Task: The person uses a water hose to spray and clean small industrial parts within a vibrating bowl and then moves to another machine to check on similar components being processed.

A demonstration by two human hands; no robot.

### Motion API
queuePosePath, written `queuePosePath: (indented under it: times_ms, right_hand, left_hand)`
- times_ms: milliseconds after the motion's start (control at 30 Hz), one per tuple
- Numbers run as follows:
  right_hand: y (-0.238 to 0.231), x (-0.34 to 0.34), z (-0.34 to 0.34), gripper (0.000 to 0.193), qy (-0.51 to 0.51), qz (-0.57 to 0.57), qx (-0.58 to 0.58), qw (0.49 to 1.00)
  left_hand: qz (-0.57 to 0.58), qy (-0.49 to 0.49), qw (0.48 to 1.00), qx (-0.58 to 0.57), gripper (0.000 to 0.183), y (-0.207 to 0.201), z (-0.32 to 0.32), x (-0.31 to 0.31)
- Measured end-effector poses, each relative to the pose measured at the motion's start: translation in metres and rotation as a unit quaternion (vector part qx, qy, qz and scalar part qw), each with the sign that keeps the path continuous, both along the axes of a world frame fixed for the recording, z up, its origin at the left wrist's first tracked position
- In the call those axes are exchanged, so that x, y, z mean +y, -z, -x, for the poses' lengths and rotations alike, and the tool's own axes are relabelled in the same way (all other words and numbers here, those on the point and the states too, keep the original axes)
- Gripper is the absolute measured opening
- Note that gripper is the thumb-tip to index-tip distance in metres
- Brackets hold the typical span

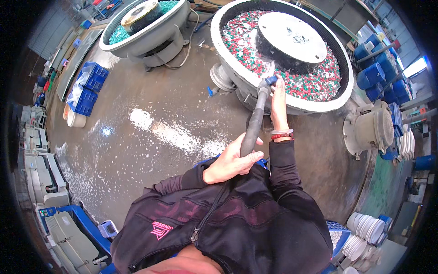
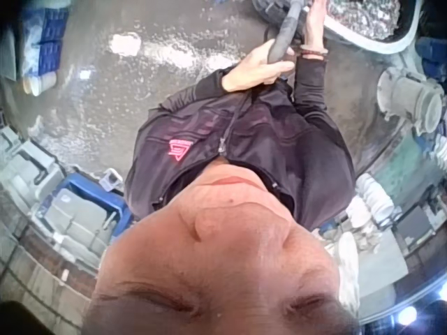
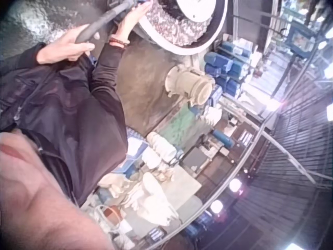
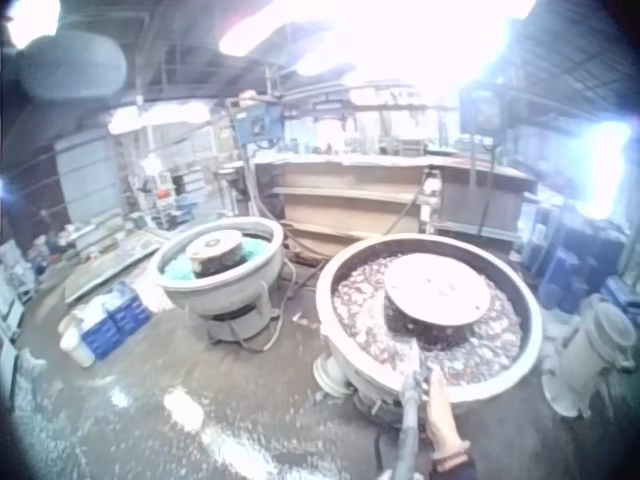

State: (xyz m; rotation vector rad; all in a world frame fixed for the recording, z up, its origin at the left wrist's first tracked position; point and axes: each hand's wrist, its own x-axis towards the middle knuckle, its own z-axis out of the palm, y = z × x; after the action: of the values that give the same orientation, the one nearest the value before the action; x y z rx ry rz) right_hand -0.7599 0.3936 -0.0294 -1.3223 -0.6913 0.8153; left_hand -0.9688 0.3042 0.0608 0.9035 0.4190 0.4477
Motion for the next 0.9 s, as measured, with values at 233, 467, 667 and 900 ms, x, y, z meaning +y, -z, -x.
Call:
queuePosePath:
  times_ms: [233, 467, 667, 900]
  right_hand:
    - [0.008, 0.0, -0.008, 0.056, -0.003, -0.021, -0.044, 0.999]
    - [0.002, -0.006, -0.009, 0.058, -0.006, 0.009, -0.016, 1.0]
    - [-0.004, -0.004, -0.007, 0.058, -0.014, 0.008, -0.032, 0.999]
    - [-0.02, -0.005, 0.008, 0.052, -0.007, -0.009, -0.004, 1.0]
  left_hand:
    - [0.003, 0.003, 1.0, 0.002, 0.028, -0.001, -0.003, -0.002]
    - [-0.01, -0.003, 1.0, -0.004, 0.028, 0.001, -0.007, -0.006]
    - [-0.017, -0.011, 1.0, -0.011, 0.028, 0.003, -0.008, -0.005]
    - [-0.002, -0.012, 1.0, -0.016, 0.028, 0.004, -0.009, -0.005]
